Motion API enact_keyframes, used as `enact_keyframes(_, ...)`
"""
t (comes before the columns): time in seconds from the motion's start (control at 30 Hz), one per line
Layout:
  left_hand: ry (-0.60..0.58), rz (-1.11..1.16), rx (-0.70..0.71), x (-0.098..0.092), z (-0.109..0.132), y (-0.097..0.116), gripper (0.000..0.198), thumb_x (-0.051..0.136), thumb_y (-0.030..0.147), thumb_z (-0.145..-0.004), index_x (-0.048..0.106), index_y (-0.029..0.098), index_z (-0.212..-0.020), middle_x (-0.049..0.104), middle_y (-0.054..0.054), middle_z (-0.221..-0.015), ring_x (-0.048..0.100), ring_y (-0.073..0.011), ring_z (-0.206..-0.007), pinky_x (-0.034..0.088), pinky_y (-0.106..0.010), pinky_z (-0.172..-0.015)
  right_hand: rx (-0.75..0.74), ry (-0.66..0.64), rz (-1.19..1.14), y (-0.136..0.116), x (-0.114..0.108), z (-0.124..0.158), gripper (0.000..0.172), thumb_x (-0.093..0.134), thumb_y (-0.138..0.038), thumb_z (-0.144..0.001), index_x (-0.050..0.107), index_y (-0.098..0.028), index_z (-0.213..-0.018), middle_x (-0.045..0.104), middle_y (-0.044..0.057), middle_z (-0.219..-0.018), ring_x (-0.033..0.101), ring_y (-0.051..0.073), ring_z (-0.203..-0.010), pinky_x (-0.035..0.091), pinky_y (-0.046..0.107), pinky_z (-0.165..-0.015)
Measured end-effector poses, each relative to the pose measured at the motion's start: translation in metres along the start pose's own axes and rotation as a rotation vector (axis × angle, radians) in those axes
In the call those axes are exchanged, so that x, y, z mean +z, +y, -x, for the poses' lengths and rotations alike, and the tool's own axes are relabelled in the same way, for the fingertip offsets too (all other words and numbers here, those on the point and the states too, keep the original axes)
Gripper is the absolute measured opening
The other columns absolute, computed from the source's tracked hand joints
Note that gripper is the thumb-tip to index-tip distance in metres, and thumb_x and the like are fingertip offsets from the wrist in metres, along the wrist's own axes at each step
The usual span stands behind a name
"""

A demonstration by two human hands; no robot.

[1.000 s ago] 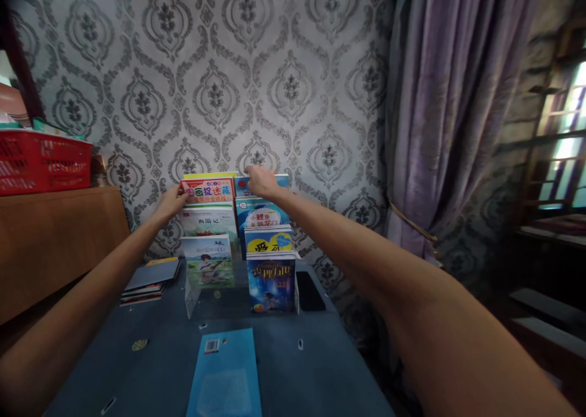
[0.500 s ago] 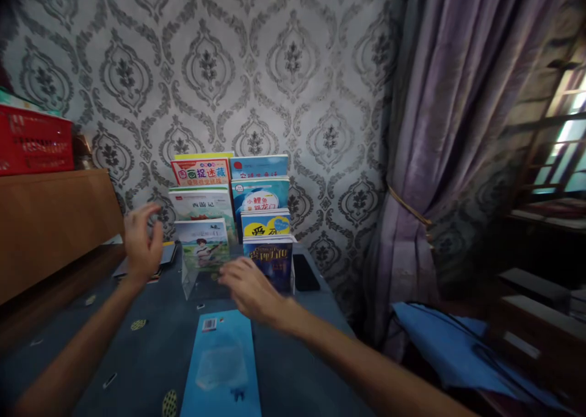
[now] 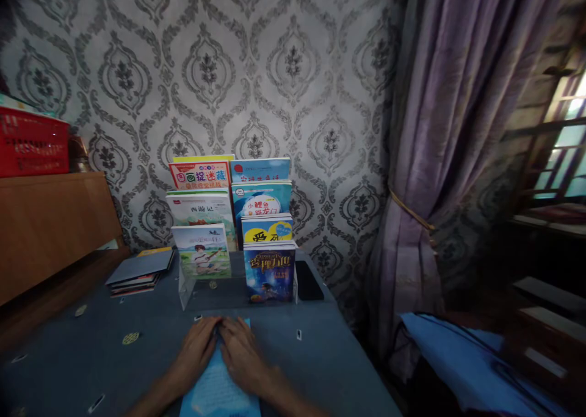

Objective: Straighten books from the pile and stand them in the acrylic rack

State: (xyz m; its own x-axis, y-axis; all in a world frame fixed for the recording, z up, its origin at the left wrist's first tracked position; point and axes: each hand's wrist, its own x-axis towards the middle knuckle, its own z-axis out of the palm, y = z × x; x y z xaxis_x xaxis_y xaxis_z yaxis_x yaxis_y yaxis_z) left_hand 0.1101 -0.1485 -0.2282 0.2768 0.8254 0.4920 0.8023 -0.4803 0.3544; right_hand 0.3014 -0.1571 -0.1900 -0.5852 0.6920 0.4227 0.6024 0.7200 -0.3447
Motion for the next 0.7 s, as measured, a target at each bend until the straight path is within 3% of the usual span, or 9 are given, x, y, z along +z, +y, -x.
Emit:
enact_keyframes(0.43,-0.099,0.004,0.019,-0.028,0.000,0.017,0.041,0.036,0.024,-0.100,0.060,0.024,-0.132,0.067,-0.011,-0.131,0.063,-0.0259,-0.122,0.049,-0.048,-0.109,0.077,-0.098,-0.006,0.022,-0.025,0.026,0.051,0.040,-0.033,-0.103,0.047,-0.015,-0.150,0.045,0.014,-0.155,0.039,0.026,-0.146,0.034,0.050,-0.122)
enact_keyframes(0.7,-0.160,-0.021,0.049,-0.038,-0.002,0.014,0.039,0.039,0.023,-0.099,0.062,0.018,-0.130,0.065,-0.011,-0.135,0.056,-0.0253,-0.130,0.043,-0.047,-0.114,0.096,-0.076,-0.083,0.031,-0.017,0.028,0.048,0.041,-0.032,-0.101,0.053,-0.016,-0.145,0.049,0.015,-0.153,0.041,0.028,-0.146,0.031,0.057,-0.121)
